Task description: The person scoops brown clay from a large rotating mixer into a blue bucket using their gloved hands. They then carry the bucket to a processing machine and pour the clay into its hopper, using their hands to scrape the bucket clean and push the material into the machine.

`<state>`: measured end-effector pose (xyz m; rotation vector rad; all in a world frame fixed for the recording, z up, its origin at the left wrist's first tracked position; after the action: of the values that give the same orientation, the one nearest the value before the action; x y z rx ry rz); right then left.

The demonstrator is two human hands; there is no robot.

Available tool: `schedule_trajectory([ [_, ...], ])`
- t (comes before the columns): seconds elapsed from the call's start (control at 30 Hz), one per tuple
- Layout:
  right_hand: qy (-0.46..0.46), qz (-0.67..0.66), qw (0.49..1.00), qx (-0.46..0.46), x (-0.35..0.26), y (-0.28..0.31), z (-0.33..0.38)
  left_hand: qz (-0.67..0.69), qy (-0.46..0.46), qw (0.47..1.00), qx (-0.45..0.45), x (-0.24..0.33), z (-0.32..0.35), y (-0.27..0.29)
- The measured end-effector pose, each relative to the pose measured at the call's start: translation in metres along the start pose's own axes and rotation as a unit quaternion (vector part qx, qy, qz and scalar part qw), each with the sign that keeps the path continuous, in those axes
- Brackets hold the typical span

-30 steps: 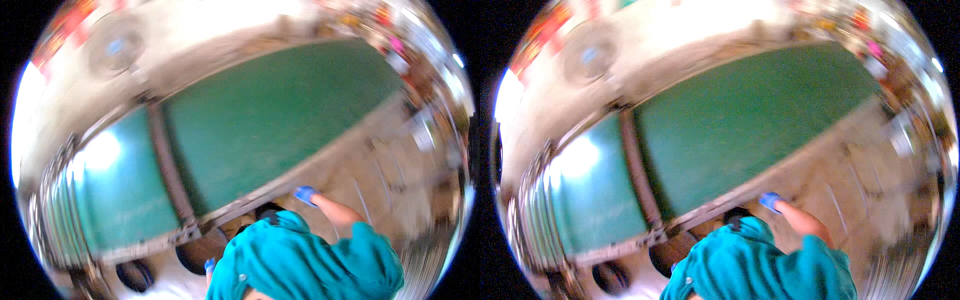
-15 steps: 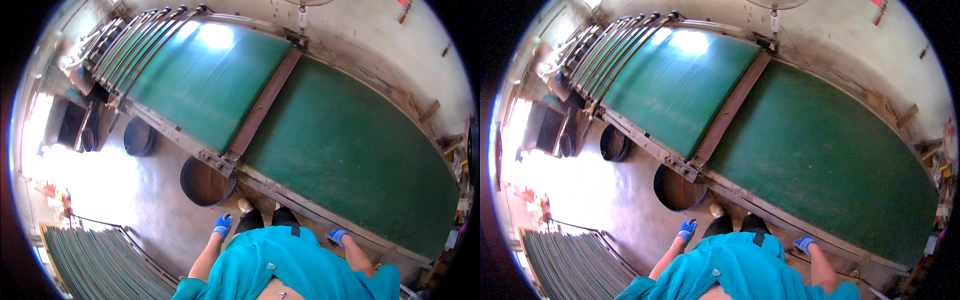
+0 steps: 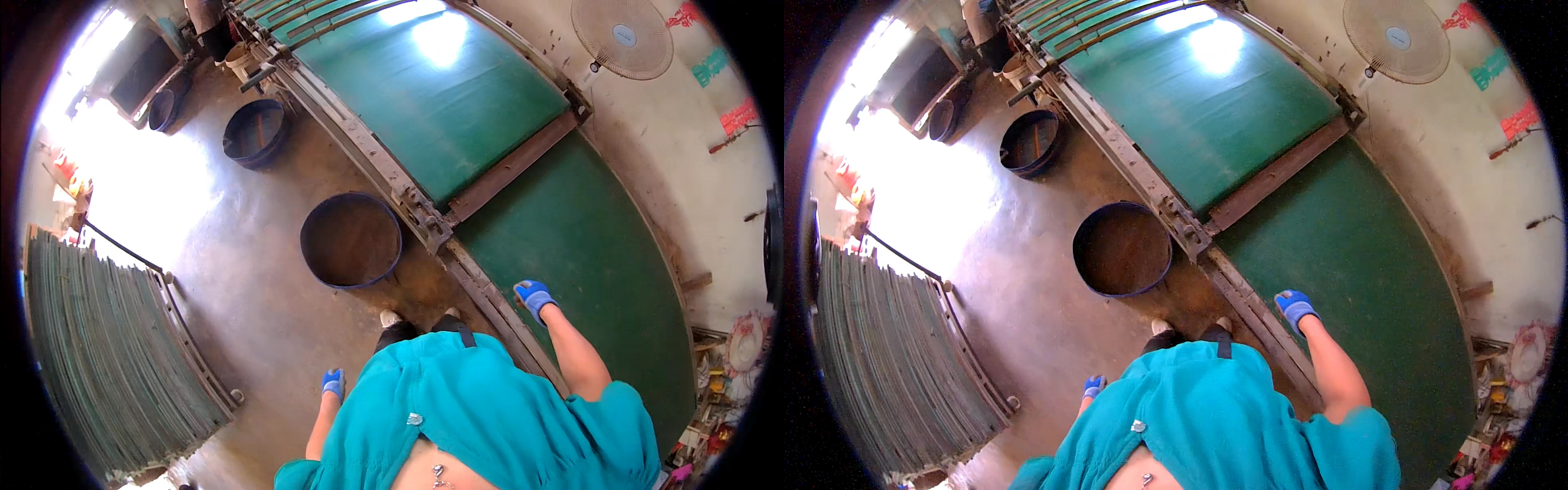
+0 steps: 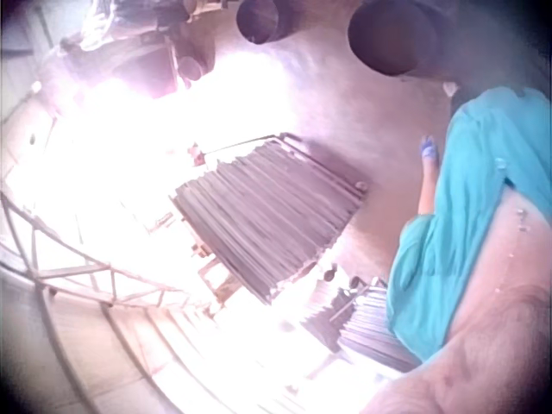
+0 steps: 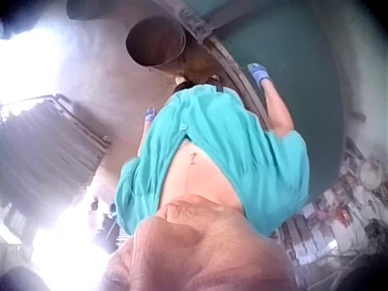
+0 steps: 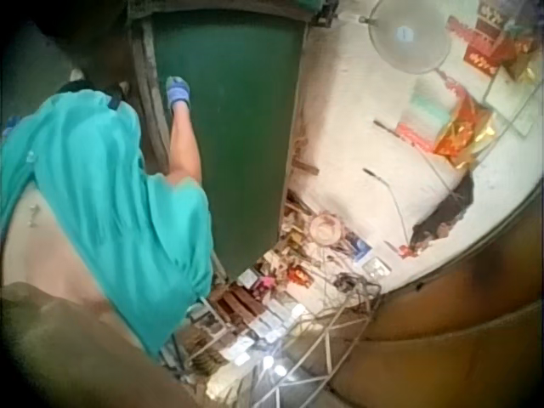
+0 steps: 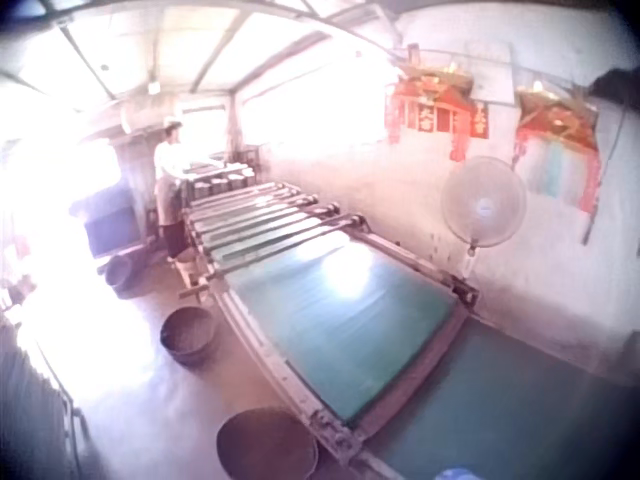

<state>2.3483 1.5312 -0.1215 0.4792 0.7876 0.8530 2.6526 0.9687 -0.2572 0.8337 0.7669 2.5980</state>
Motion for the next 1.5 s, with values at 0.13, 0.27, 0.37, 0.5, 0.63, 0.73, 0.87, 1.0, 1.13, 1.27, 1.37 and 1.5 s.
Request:
schedule_trajectory([
  [0.13,0.047,0.156,0.986,0.024,-0.040,-0.019,0.010,0.001,0.054,0.999,-0.003,0.014,0.023,0.025],
  [0.27,0.034,0.214,0.976,-0.016,-0.042,-0.026,0.012,-0.036,0.082,0.991,0.101,-0.063,-0.011,0.017],
  [0.37,0.019,0.245,0.969,-0.018,-0.039,-0.020,0.009,-0.060,0.107,0.991,0.056,-0.067,-0.027,0.018],
  [0.5,0.018,0.261,0.965,0.010,-0.054,-0.005,-0.013,0.032,0.047,0.994,0.098,-0.020,-0.013,0.045],
  [0.63,0.032,0.121,0.986,0.109,-0.114,0.029,-0.051,0.027,0.072,0.995,0.060,-0.026,-0.022,0.037],
  [0.73,0.065,-0.054,0.991,0.104,-0.156,0.023,-0.107,-0.023,0.081,0.996,0.036,-0.096,-0.059,0.007],
  [0.87,0.023,-0.207,0.973,-0.095,-0.199,-0.029,-0.172,-0.120,0.089,0.988,0.039,-0.120,-0.078,0.009],
  [1.0,-0.169,-0.325,0.902,-0.230,-0.207,-0.069,-0.183,-0.063,0.114,0.990,0.056,-0.056,-0.063,0.038],
  [1.13,0.062,-0.307,0.932,-0.184,-0.180,-0.017,-0.247,0.028,0.107,0.990,0.087,0.044,-0.057,0.069],
  [1.27,-0.170,-0.518,0.704,0.455,-0.012,0.118,-0.265,0.138,0.145,0.978,0.066,0.123,-0.035,0.076],
  [1.37,0.013,-0.523,0.838,0.158,-0.095,0.103,-0.267,0.116,0.166,0.978,0.041,0.144,-0.055,0.069],
  [1.5,-0.124,-0.544,0.806,-0.200,-0.190,0.063,-0.230,0.049,0.122,0.990,0.051,0.147,-0.069,0.071],
])
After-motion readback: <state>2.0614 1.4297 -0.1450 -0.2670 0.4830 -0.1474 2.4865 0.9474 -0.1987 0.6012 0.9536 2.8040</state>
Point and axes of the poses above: each hand's wrist, its own z-axis away from the middle knuckle, its own y-axis out of the back of the hand, x = y × z, the point moved 7 cm from there along -z, towards the middle knuckle, and after that the axes turned 1 degree about x, right-handed, at the moved point
